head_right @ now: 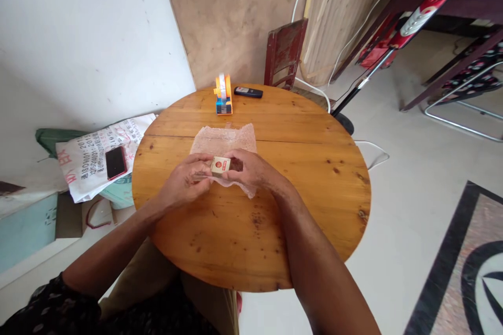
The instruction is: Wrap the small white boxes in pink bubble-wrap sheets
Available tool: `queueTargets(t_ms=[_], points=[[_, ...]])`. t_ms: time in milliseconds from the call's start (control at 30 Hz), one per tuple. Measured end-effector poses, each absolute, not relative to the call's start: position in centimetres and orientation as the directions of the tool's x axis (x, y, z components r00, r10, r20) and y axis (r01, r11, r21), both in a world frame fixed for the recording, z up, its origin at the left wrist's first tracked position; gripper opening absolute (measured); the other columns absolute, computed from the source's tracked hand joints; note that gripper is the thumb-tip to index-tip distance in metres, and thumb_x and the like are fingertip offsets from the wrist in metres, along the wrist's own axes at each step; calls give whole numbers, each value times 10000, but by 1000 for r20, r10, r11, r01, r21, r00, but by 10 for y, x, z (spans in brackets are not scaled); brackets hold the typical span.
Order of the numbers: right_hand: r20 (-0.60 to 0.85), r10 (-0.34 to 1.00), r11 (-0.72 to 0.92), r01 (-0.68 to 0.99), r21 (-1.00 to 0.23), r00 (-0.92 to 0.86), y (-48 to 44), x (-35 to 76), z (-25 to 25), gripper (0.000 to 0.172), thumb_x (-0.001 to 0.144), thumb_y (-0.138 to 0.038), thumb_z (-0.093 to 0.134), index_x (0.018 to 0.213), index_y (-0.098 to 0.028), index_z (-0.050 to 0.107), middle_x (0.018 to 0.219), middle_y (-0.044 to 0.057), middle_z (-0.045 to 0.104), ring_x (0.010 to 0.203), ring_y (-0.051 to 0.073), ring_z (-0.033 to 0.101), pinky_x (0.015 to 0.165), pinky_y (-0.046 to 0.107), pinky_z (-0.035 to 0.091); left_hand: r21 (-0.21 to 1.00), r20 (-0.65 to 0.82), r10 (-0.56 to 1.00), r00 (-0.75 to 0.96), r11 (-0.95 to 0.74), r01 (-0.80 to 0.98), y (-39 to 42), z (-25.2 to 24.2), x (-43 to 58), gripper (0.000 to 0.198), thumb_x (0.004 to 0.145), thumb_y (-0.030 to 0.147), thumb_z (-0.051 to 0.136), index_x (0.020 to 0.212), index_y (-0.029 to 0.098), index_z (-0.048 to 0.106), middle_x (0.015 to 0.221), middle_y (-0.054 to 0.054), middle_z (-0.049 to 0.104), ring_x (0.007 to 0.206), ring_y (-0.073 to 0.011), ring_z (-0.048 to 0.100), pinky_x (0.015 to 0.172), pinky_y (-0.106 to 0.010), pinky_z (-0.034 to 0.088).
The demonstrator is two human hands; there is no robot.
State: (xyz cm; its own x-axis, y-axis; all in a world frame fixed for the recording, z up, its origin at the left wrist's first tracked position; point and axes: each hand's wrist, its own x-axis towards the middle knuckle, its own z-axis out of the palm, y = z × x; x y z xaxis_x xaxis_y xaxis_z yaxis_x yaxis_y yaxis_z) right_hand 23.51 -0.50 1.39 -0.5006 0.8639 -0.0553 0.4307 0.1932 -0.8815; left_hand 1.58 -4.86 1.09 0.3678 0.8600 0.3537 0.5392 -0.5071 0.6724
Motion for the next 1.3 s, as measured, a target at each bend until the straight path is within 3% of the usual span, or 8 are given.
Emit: queueTargets(t_ms=[100, 233, 367, 467, 600, 800, 1033, 1300], points=[[-31, 874, 166, 356, -920, -486, -5, 243, 24, 418, 805, -529, 624, 1085, -224, 680, 1078, 53, 713, 1025, 269, 652, 913, 435, 503, 774, 240, 926, 290, -363, 518, -36, 17, 21, 46, 805, 213, 600, 779, 185, 625, 1137, -72, 682, 1013, -197, 663, 914, -351, 521], [35, 876, 202, 300, -932, -481, -5, 251, 36, 491, 853, -638, 536, 1075, -236, 712, 1166, 56, 705, 1152, 293, 606, 1032, 469, 434, 839, 165, 960, 225, -256, 480, -26, 17, 27, 87, 796, 259, 634, 764, 178, 631, 1162, -76, 683, 1098, -221, 641, 920, -347, 512], [-17, 892, 166, 361, -918, -452, -5, 246, 33, 487, 683, -541, 756, 1046, -222, 692, 1017, 48, 719, 934, 253, 662, 851, 411, 524, 880, 114, 969, 218, -201, 431, -23, 12, 29, 121, 780, 281, 655, 755, 164, 639, 1159, -87, 694, 1009, -207, 668, 864, -321, 516], [-25, 909, 120, 317, -941, -417, -3, 239, 22, 347, 671, -495, 754, 845, -210, 661, 859, 24, 705, 765, 202, 645, 724, 354, 522, 902, 107, 969, 223, -189, 387, -19, 11, 29, 133, 764, 282, 661, 734, 155, 634, 1072, -74, 715, 891, -173, 667, 784, -276, 510], [-12, 924, 77, 217, -973, -383, -2, 236, 14, 286, 675, -463, 732, 689, -209, 601, 859, 32, 708, 746, 187, 627, 707, 337, 503, 928, 95, 964, 249, -177, 328, -13, 10, 28, 148, 738, 282, 673, 708, 144, 631, 900, -45, 710, 753, -126, 621, 687, -230, 473], [-79, 906, 49, 287, -957, -416, -6, 238, 21, 252, 652, -400, 720, 618, -207, 562, 679, -11, 611, 614, 141, 521, 586, 279, 409, 957, -15, 943, 332, -82, 278, -16, 11, 25, 193, 708, 320, 702, 718, 135, 650, 704, -4, 662, 561, -77, 504, 510, -184, 355], [-116, 845, 122, 400, -909, -522, -7, 240, 26, 264, 658, -406, 685, 590, -203, 531, 599, -36, 518, 575, 113, 429, 540, 252, 329, 948, -89, 921, 379, -38, 315, -25, 19, 23, 163, 708, 299, 652, 719, 137, 654, 607, 17, 606, 505, -67, 428, 471, -180, 301], [-178, 823, 126, 480, -868, -539, -7, 246, 31, 286, 701, -453, 642, 649, -185, 556, 614, -32, 491, 580, 109, 403, 524, 252, 299, 916, -82, 912, 402, -90, 391, -18, 25, 24, 92, 686, 226, 630, 703, 136, 628, 609, 21, 598, 537, -71, 450, 489, -176, 298]])
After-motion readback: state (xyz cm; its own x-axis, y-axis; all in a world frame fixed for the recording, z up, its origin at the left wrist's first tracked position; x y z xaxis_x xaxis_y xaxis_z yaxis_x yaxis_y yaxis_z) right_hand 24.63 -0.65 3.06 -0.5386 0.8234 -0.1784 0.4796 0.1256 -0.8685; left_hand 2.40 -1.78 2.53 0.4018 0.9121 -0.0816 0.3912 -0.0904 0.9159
